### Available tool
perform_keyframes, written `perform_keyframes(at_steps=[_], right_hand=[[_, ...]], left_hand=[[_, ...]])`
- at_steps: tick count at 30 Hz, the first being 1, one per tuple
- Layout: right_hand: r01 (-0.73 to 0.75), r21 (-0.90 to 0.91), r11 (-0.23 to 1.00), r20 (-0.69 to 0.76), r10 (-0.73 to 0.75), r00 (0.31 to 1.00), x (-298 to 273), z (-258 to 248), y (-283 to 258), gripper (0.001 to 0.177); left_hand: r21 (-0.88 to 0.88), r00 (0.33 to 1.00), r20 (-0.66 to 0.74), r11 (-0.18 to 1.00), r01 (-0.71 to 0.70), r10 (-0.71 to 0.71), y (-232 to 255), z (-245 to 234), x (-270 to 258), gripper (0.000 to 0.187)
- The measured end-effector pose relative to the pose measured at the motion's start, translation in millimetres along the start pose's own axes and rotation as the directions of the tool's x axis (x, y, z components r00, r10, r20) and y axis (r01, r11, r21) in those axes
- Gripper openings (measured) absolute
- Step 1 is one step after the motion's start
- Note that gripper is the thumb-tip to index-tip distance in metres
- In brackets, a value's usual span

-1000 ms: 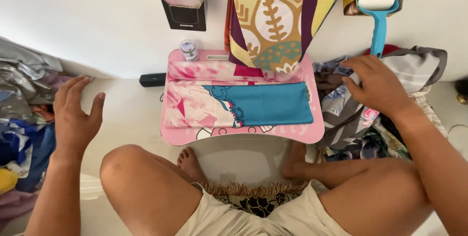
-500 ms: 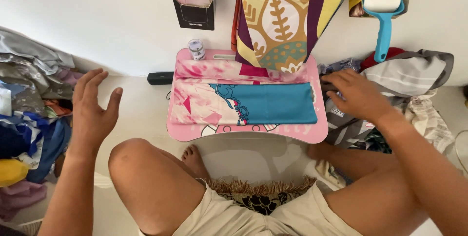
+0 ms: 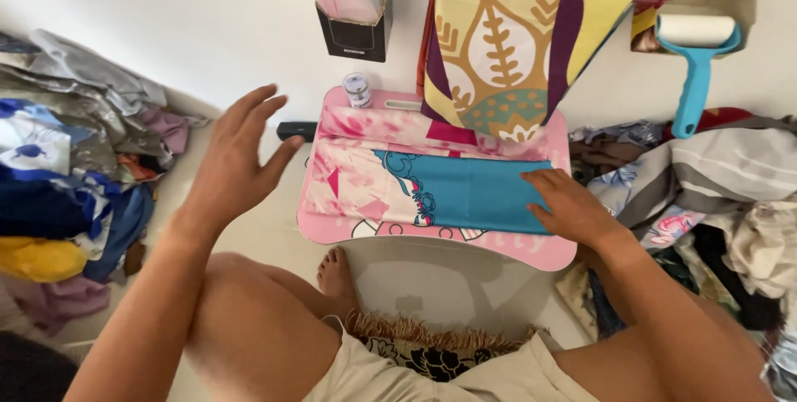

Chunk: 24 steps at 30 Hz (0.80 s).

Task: The person is lint rolling and folding hijabs on a small table.

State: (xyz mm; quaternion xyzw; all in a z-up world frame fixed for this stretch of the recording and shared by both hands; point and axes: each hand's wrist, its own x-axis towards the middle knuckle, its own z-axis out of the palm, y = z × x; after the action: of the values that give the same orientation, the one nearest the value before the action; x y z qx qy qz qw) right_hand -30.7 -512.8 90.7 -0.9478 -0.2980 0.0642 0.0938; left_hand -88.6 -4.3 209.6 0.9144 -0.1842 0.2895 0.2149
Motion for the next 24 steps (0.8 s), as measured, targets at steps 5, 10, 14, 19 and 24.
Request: perform_keyframes(at_steps=[5, 10, 14, 19, 24], right_hand=[[-0.192, 0.063, 0.979, 0.091, 0.186, 0.978, 3, 22, 27, 0.072], [-0.251, 0.115, 0.961, 0.105, 0.239, 0.965, 28, 58, 26, 0.075], [-0.179, 0.042, 0.983, -0.158, 0.184, 0.970, 43, 103, 11, 0.071], [-0.209, 0.003, 0.978, -0.193, 0.206, 0.959, 61, 111, -16, 0.071], [-0.299, 0.025, 0.954, -0.130, 0.300, 0.945, 69, 139, -8, 0.075]], left_hand=[[0.042, 0.944, 0.315, 0.996, 0.085, -0.094, 18, -2, 12, 0.058], [-0.022, 0.935, 0.353, 0.998, 0.052, -0.041, -8, 83, -22, 0.055], [0.153, 0.838, 0.507, 0.978, 0.143, -0.202, -16, 180, -54, 0.064], [0.177, 0.758, 0.614, 0.975, 0.137, -0.218, 2, 234, -61, 0.071], [0.190, 0.852, 0.465, 0.967, 0.170, -0.241, -14, 273, -83, 0.069]])
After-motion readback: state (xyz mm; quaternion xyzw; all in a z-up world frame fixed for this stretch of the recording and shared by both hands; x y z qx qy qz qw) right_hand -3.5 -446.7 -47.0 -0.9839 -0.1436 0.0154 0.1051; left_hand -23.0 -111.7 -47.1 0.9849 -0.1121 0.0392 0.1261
